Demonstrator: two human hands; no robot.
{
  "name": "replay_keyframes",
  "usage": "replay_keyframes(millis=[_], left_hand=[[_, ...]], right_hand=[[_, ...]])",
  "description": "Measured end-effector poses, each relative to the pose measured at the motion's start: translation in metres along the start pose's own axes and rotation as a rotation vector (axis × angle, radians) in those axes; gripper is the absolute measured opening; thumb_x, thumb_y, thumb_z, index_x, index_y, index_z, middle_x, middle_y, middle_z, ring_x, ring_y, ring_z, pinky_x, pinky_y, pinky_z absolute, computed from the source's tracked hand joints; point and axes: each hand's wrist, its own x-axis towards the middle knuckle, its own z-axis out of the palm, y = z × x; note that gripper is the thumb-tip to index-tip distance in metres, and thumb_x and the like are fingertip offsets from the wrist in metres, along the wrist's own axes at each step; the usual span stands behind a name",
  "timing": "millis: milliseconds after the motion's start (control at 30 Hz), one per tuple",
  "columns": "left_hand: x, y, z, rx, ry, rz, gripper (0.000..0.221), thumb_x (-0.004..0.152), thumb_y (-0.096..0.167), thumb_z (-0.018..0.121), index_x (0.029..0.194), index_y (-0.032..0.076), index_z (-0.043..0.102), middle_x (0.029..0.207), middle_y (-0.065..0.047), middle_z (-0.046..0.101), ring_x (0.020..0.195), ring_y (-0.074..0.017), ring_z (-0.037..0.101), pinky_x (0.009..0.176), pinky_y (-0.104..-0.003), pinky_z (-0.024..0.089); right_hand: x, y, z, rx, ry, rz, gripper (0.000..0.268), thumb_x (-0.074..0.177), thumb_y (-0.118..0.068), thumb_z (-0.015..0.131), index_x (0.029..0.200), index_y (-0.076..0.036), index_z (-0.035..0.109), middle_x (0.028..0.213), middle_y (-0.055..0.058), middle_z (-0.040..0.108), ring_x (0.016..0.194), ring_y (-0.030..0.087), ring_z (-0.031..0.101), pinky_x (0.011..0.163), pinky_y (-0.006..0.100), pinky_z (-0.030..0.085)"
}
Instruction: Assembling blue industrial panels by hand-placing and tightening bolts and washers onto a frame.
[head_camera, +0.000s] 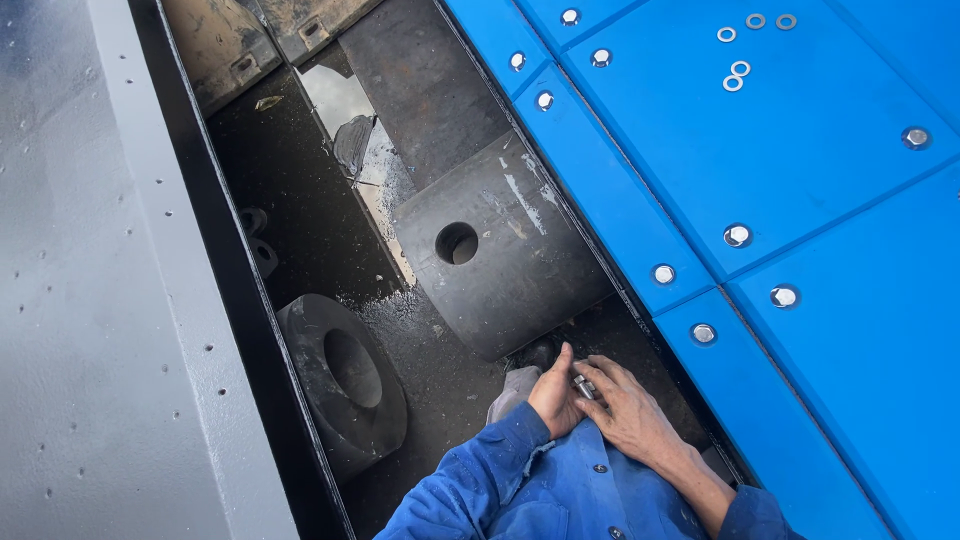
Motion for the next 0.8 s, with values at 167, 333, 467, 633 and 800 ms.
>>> replay_keyframes(millis=[167,333,467,633,800], left_hand=[[0.01,-0.004,-0.004,0.074,-0.163,-0.025,0.069,0.11,0.067,0.041,0.131,0.003,0.053,0.126,-0.018,0.061,0.112,-0.0309,0.064,0.1,-0.048,0.054],[-0.001,-0.001,0.017,0.217,-0.077,-0.13,0.09,0.102,0.077,0.036,0.148,0.0,0.042,0.14,-0.023,0.057,0.127,-0.0335,0.061,0.11,-0.045,0.05],[-0.01,-0.002,0.023,0.334,-0.13,-0.087,0.098,0.099,0.078,0.036,0.156,-0.001,0.036,0.146,-0.026,0.051,0.131,-0.0345,0.057,0.111,-0.046,0.048],[-0.022,0.005,0.022,0.401,-0.111,-0.115,0.095,0.101,0.074,0.038,0.155,-0.005,0.036,0.147,-0.032,0.05,0.132,-0.0405,0.057,0.11,-0.049,0.049],[-0.032,0.023,0.015,0.464,-0.038,0.035,0.077,0.101,0.06,0.05,0.15,0.001,0.045,0.14,-0.023,0.06,0.126,-0.0344,0.063,0.104,-0.046,0.052]], right_hand=[[0.011,0.037,0.019,-0.18,0.045,-0.069,0.045,0.096,-0.03,0.06,0.14,-0.02,0.06,0.145,0.011,0.053,0.135,0.032,0.051,0.109,0.046,0.047],[0.014,0.031,0.003,-0.149,0.031,-0.01,0.034,0.095,-0.02,0.058,0.128,-0.017,0.067,0.135,0.009,0.063,0.127,0.029,0.061,0.103,0.042,0.054],[0.014,0.031,-0.002,-0.065,0.03,0.044,0.036,0.093,-0.012,0.06,0.128,-0.012,0.066,0.13,0.01,0.065,0.115,0.028,0.068,0.096,0.038,0.058],[0.029,0.066,0.0,0.136,-0.036,0.203,0.033,0.093,-0.009,0.063,0.126,-0.013,0.069,0.121,0.007,0.072,0.107,0.023,0.073,0.091,0.036,0.06],[0.029,0.089,-0.013,1.484,0.058,0.244,0.032,0.088,-0.003,0.065,0.118,-0.013,0.065,0.112,0.019,0.071,0.094,0.025,0.069,0.079,0.039,0.056]])
